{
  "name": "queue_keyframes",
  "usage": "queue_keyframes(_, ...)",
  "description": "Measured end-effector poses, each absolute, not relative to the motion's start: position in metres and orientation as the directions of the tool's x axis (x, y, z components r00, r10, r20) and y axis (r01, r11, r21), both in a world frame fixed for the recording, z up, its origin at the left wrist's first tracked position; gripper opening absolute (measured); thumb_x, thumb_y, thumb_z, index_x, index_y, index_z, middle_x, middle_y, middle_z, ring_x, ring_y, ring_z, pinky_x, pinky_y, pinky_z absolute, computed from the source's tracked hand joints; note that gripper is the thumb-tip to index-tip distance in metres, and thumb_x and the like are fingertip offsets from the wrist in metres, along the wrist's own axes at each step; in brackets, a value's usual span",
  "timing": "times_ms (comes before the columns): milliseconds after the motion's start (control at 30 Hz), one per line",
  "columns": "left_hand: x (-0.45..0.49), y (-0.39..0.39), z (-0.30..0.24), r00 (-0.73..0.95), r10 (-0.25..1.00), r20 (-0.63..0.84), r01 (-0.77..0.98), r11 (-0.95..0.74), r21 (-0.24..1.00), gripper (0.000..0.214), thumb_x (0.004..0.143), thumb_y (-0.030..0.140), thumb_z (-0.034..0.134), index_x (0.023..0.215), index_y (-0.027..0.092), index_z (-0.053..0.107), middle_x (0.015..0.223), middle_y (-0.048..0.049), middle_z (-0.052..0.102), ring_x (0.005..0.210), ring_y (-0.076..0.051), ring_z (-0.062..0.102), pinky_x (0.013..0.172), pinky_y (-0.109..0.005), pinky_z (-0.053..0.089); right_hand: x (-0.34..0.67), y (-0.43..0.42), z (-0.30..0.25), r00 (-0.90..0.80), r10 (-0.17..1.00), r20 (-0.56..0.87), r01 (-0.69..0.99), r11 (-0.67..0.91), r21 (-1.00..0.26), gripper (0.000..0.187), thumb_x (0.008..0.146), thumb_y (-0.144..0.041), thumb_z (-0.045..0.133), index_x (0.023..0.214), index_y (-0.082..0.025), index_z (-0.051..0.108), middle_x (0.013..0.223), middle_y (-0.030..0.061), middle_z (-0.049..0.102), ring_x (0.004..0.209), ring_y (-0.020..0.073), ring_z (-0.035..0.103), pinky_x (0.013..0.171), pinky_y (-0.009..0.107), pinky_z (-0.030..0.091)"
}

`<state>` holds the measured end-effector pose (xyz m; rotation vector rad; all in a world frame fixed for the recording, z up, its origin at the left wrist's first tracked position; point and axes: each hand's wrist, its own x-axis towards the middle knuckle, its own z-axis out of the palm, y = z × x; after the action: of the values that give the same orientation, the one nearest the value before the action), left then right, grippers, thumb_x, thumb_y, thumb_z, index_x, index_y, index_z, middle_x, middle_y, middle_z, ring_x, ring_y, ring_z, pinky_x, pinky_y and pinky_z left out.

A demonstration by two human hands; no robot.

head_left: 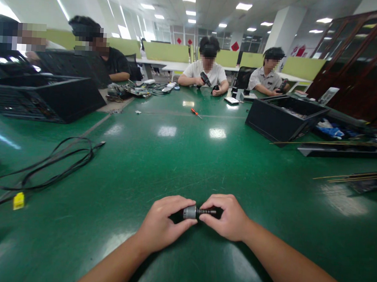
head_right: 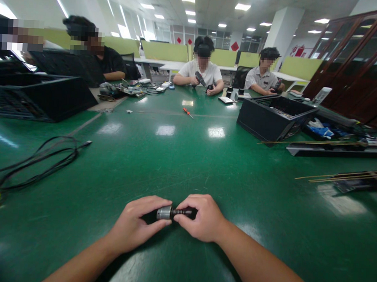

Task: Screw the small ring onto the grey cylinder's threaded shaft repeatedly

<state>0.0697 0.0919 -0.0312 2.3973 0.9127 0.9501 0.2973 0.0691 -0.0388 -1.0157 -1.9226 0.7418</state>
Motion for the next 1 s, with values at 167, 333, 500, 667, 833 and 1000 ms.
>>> queue_keyframes(167, 0.0708, 0.0915, -0.0302, 0.548, 0.703, 0.454, 0.418, -0.7, 0.579, 0.027, 0.08, 0.028, 0.077, 0.107, 0.021, 0.073, 0.095, -0.0064, 0.078, 0.084, -0.02, 0.074, 0.078, -0.03, 0.059, 0.2965, 0.0679, -0.038, -0.324, 0.856, 0.403, 0.383, 0.508, -0.771, 0.005, 0.081, -0.02, 0.072, 0.085, -0.02, 0.073, 0.076, 0.0018, 0.072, 0.067, 0.0157, 0.066, 0.065, 0.027, 0.048)
queue_keyframes(333, 0.0706, 0.0921, -0.0303, 0.544, 0.7, 0.462, 0.42, -0.704, 0.573, 0.027, 0.08, 0.027, 0.078, 0.106, 0.021, 0.074, 0.095, -0.0067, 0.078, 0.084, -0.02, 0.074, 0.077, -0.03, 0.059, 0.2967, 0.0686, -0.039, -0.317, 0.857, 0.406, 0.383, 0.508, -0.771, 0.006, 0.08, -0.02, 0.072, 0.086, -0.02, 0.073, 0.076, 0.0019, 0.072, 0.067, 0.0158, 0.066, 0.065, 0.027, 0.048)
queue_keyframes(500, 0.07, 0.0916, -0.0321, 0.549, 0.705, 0.449, 0.418, -0.697, 0.582, 0.029, 0.08, 0.028, 0.078, 0.107, 0.022, 0.073, 0.095, -0.006, 0.078, 0.084, -0.02, 0.073, 0.077, -0.029, 0.058, 0.2972, 0.0685, -0.0396, -0.321, 0.86, 0.396, 0.385, 0.5, -0.775, 0.005, 0.08, -0.02, 0.072, 0.085, -0.02, 0.072, 0.076, 0.0021, 0.072, 0.067, 0.0162, 0.066, 0.065, 0.027, 0.048)
queue_keyframes(667, 0.0701, 0.0917, -0.0319, 0.546, 0.705, 0.452, 0.423, -0.698, 0.578, 0.03, 0.079, 0.028, 0.079, 0.108, 0.023, 0.073, 0.096, -0.005, 0.077, 0.085, -0.019, 0.074, 0.079, -0.029, 0.058, 0.2971, 0.0677, -0.0404, -0.318, 0.863, 0.392, 0.389, 0.496, -0.776, 0.006, 0.079, -0.02, 0.072, 0.085, -0.02, 0.071, 0.076, 0.0019, 0.072, 0.067, 0.0161, 0.066, 0.065, 0.027, 0.047)
queue_keyframes(833, 0.07, 0.0921, -0.0315, 0.549, 0.704, 0.451, 0.427, -0.7, 0.572, 0.029, 0.08, 0.028, 0.078, 0.108, 0.022, 0.073, 0.096, -0.0063, 0.078, 0.084, -0.02, 0.074, 0.079, -0.029, 0.059, 0.2971, 0.0684, -0.042, -0.32, 0.862, 0.393, 0.398, 0.499, -0.77, 0.005, 0.079, -0.02, 0.072, 0.084, -0.02, 0.071, 0.074, 0.0009, 0.07, 0.065, 0.0153, 0.065, 0.063, 0.026, 0.047)
queue_keyframes(1000, 0.0692, 0.0923, -0.0315, 0.55, 0.7, 0.456, 0.422, -0.704, 0.571, 0.029, 0.08, 0.028, 0.078, 0.108, 0.022, 0.073, 0.096, -0.0057, 0.078, 0.084, -0.02, 0.073, 0.078, -0.029, 0.058, 0.2975, 0.0685, -0.0407, -0.319, 0.862, 0.394, 0.394, 0.499, -0.772, 0.004, 0.079, -0.021, 0.072, 0.083, -0.02, 0.07, 0.074, 0.0011, 0.07, 0.065, 0.0155, 0.064, 0.064, 0.026, 0.047)
